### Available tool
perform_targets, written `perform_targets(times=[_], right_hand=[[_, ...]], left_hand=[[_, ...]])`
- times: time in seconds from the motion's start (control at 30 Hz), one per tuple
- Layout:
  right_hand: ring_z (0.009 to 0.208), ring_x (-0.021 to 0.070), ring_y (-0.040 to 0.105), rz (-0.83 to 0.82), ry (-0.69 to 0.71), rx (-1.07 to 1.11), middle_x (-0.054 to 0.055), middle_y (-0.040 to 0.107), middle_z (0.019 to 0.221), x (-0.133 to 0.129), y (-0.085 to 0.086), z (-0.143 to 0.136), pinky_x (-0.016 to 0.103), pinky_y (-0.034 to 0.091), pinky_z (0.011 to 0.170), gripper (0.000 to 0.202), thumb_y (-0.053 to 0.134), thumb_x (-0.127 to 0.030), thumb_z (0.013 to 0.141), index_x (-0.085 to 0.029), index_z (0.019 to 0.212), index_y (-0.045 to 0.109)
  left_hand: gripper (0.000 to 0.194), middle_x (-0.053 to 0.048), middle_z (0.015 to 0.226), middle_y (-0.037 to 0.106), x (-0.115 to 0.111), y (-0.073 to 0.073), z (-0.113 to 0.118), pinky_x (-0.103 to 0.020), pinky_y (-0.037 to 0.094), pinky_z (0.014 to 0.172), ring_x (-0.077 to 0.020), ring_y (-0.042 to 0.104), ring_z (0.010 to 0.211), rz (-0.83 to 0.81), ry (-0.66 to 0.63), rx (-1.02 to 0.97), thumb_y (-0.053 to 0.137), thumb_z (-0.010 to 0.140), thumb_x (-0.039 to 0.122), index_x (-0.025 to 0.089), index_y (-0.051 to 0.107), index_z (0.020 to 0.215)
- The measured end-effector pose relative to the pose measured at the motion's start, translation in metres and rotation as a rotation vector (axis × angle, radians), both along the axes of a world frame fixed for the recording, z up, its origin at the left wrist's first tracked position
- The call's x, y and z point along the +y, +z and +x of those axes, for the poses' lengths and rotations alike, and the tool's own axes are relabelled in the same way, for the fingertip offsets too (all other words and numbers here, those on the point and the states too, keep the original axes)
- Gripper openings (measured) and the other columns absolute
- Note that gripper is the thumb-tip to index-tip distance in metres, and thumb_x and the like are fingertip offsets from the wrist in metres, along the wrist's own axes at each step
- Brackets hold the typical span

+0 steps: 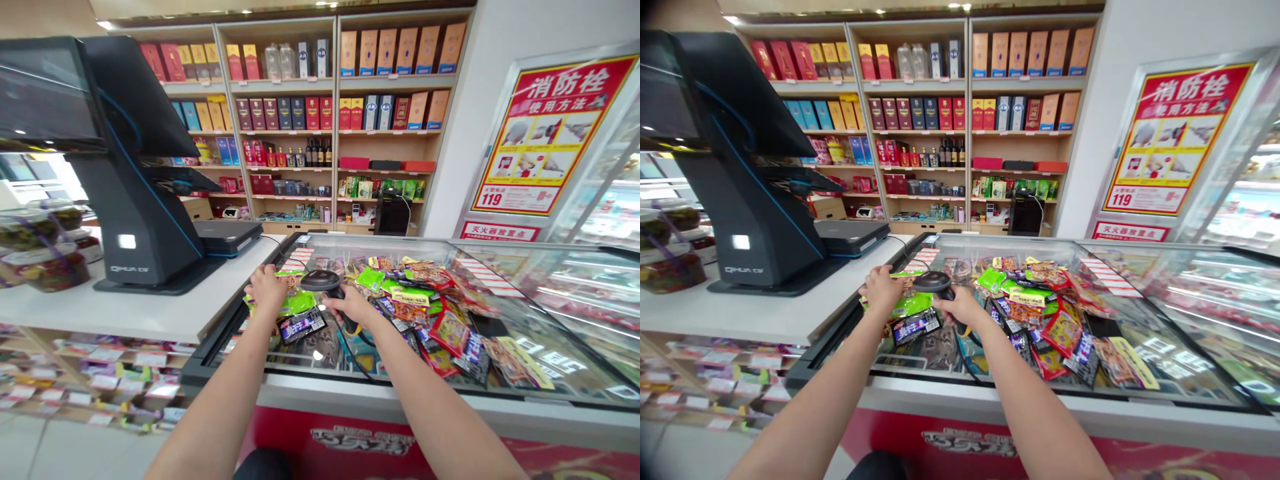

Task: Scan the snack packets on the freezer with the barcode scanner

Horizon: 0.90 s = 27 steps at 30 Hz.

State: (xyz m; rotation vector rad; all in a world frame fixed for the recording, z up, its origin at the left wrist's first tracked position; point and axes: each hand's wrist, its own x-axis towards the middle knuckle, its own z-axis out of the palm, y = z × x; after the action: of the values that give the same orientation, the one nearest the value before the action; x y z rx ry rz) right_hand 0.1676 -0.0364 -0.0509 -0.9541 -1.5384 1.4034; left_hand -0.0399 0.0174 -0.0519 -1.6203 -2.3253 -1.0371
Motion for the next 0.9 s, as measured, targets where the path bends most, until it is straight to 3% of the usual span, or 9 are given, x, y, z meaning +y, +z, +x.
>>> perform_targets(times=[0.1,0.2,0.37,0.53,0.67,0.8,0.9], right_hand=[[0.035,0.0086,0.044,0.032,-0.024,0.027,-0.009,0.051,0.044,-0.002,0.006,0.009,0.022,0.036,0.035,0.03,0.074,-0.04,0.061,-0.022,0.073,0.051],[0.035,0.0083,0.043,0.056,-0.085,0.049,-0.009,0.051,0.044,-0.006,0.015,0.028,0.022,0.036,0.036,0.03,0.073,-0.039,0.061,-0.022,0.074,0.052],[0.034,0.0088,0.043,0.09,-0.23,0.012,-0.009,0.051,0.043,-0.008,0.023,0.084,0.022,0.036,0.036,0.03,0.073,-0.038,0.064,-0.022,0.073,0.05],[0.036,0.0094,0.047,0.07,-0.37,0.011,-0.008,0.054,0.046,-0.01,0.013,0.14,0.023,0.04,0.038,0.03,0.073,-0.04,0.067,-0.022,0.075,0.051],[0.035,0.0086,0.046,0.072,-0.435,0.047,-0.009,0.054,0.047,-0.014,0.002,0.165,0.023,0.041,0.039,0.033,0.072,-0.043,0.068,-0.019,0.084,0.054],[0.036,0.0088,0.045,0.037,-0.458,0.09,-0.009,0.053,0.047,-0.017,-0.007,0.172,0.023,0.039,0.038,0.037,0.073,-0.045,0.065,-0.019,0.085,0.054],[0.037,0.0087,0.045,0.029,-0.456,0.123,-0.009,0.053,0.048,-0.019,-0.012,0.174,0.023,0.039,0.039,0.037,0.072,-0.045,0.065,-0.019,0.085,0.054]], left_hand=[[0.037,-0.018,0.134,0.052,-0.003,0.006,0.017,-0.05,0.037,0.095,-0.0346,0.047,0.122,0.052,-0.053,0.024,0.055,0.081,0.028,0.018,0.06,0.117],[0.032,-0.016,0.125,0.058,-0.004,0.012,0.049,-0.048,0.039,0.093,-0.0333,0.052,0.116,0.038,-0.188,0.036,0.054,0.084,0.031,0.02,0.063,0.112],[0.029,-0.015,0.11,0.067,0.008,0.008,0.12,-0.048,0.039,0.091,-0.0336,0.057,0.111,-0.141,-0.39,0.04,0.055,0.083,0.041,0.021,0.068,0.1],[0.042,-0.022,0.117,0.064,0.032,-0.003,0.176,-0.053,0.038,0.092,-0.0389,0.056,0.114,-0.333,-0.408,0.054,0.057,0.078,0.054,0.018,0.069,0.096],[0.046,-0.022,0.123,0.061,0.043,-0.009,0.195,-0.054,0.037,0.094,-0.0402,0.055,0.116,-0.401,-0.38,0.064,0.066,0.07,0.055,0.02,0.069,0.099],[0.054,-0.024,0.124,0.059,0.047,-0.011,0.197,-0.053,0.039,0.092,-0.041,0.055,0.116,-0.432,-0.339,0.04,0.075,0.058,0.055,0.02,0.067,0.099],[0.047,-0.023,0.12,0.061,0.05,-0.013,0.196,-0.05,0.041,0.09,-0.0395,0.057,0.113,-0.386,-0.323,0.018,0.078,0.056,0.046,0.019,0.066,0.094]])
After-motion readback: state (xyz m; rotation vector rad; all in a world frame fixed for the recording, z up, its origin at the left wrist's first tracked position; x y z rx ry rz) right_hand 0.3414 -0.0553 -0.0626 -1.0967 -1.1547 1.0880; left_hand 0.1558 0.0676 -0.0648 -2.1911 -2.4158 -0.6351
